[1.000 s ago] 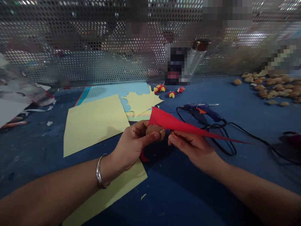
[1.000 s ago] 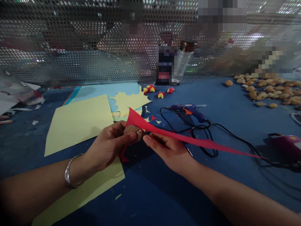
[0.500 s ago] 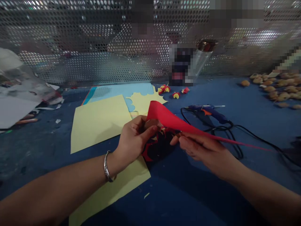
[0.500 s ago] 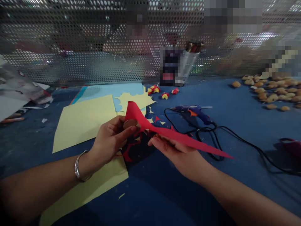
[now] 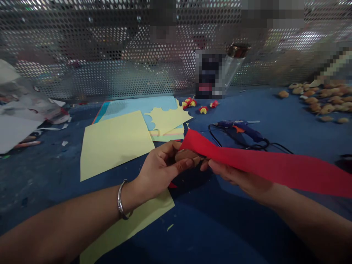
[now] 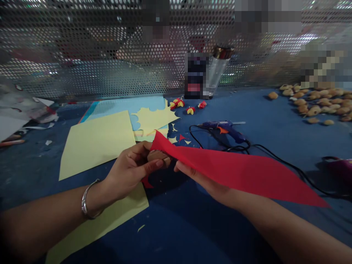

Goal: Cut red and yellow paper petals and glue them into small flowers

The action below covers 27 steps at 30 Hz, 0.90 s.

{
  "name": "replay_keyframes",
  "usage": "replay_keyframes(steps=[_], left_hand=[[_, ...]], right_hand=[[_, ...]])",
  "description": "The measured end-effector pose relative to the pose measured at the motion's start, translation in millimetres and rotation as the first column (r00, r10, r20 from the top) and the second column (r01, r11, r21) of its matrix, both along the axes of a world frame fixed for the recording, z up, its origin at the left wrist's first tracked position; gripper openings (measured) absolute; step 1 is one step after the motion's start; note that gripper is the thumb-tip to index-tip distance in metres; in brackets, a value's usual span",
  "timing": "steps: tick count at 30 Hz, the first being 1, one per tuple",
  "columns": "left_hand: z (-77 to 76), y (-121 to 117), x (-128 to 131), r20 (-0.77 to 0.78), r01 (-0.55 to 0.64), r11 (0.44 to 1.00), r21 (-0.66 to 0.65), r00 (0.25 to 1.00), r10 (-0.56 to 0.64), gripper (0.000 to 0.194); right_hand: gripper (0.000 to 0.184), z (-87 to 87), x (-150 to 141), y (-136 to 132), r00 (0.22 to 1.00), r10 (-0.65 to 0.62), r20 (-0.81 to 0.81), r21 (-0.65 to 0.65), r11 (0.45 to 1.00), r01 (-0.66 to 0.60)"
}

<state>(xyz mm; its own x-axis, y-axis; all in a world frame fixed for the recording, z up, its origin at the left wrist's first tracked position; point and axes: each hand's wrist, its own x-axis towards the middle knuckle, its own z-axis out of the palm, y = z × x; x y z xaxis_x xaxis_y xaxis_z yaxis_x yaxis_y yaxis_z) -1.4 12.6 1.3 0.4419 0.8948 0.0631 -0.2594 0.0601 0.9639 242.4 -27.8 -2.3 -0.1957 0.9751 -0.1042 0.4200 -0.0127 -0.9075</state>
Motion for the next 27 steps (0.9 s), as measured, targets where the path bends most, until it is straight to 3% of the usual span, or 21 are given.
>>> replay_keyframes(steps=[6, 11, 17, 27], left_hand=[[-5.2, -4.4, 1.7, 0.079, 0.086, 0.990, -0.114, 0.994, -0.077, 0.032], [-10.3, -6.2, 3.5, 0.171, 0.116, 0.985, -0.125, 0.981, -0.094, 0.033], [-5.2, -8.2, 7.8, 0.300, 0.233, 0.962, -0.140, 0.936, -0.183, 0.031], [-6.1, -8.3, 7.6, 0.273, 0.204, 0.957, -0.204, 0.951, -0.144, 0.020]], right_hand=[[0.043, 4.5, -5.2, 1.1, 0.996, -0.033, -0.078, 0.007, 0.999, 0.034], [0.044, 12.7, -11.4, 2.7, 0.997, 0.034, -0.069, 0.005, 0.999, -0.033], [0.045, 5.3, -13.0, -0.9, 0.991, -0.073, -0.113, -0.033, 0.997, 0.069], [0.047, 3.8, -16.0, -0.3, 0.990, -0.064, -0.123, -0.056, 0.997, 0.057]])
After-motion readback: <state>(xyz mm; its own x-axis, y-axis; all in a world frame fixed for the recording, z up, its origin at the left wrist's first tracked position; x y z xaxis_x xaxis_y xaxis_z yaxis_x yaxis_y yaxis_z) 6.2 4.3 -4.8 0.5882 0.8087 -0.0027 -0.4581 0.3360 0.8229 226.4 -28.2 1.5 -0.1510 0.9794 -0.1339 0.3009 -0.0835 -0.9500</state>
